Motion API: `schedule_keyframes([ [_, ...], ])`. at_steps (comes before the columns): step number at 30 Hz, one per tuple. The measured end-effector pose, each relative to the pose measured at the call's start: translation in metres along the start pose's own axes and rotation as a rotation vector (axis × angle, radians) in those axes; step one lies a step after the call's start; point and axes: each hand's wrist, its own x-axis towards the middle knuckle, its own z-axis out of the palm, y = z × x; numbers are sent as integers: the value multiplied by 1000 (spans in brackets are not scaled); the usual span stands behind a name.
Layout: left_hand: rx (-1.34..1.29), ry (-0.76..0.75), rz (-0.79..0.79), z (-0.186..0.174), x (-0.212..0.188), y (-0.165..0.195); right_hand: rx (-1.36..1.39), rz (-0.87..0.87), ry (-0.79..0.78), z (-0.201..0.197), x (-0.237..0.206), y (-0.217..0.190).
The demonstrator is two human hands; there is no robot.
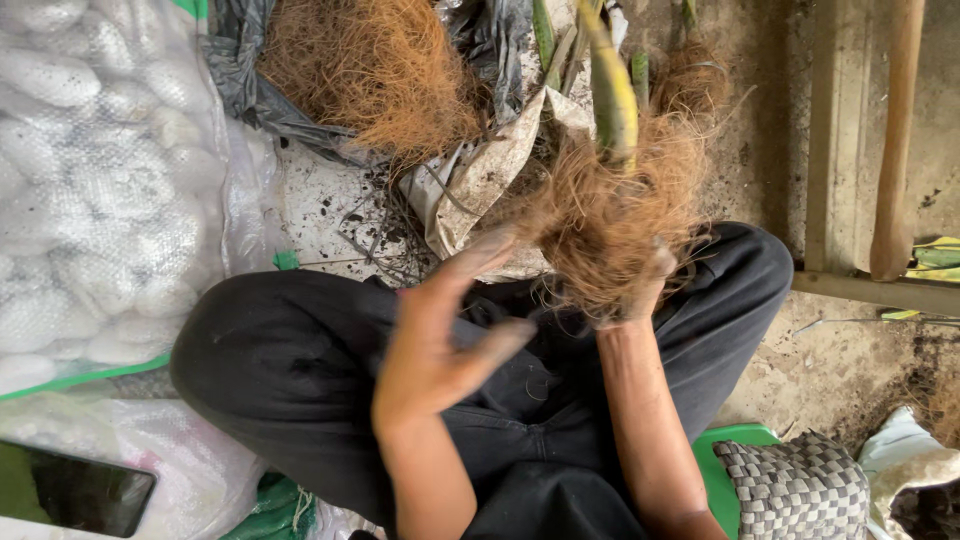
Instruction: The person sits cross-legged and packs soil around a coconut sprout, then wraps the base with coconut coir and secures it with a rubber band. The finished unit is placed with others nearby.
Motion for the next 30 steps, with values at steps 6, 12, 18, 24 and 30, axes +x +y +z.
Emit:
schedule_keyframes([
  [6,-514,526,-69,-4,6,-52,225,235,152,-18,-4,1],
  [12,-653,-51,47,41,35,-104,188,417,206,-37,-19,19],
  [18,-374,-152,-285,38,9,-118,142,505,275,-54,-30,20],
  [24,-720,-159,-221,55,12,-114,49,512,314,-57,-43,8],
  [30,-1049,122,-326,87,1,-128,-306,54,189,-14,-37,-6],
])
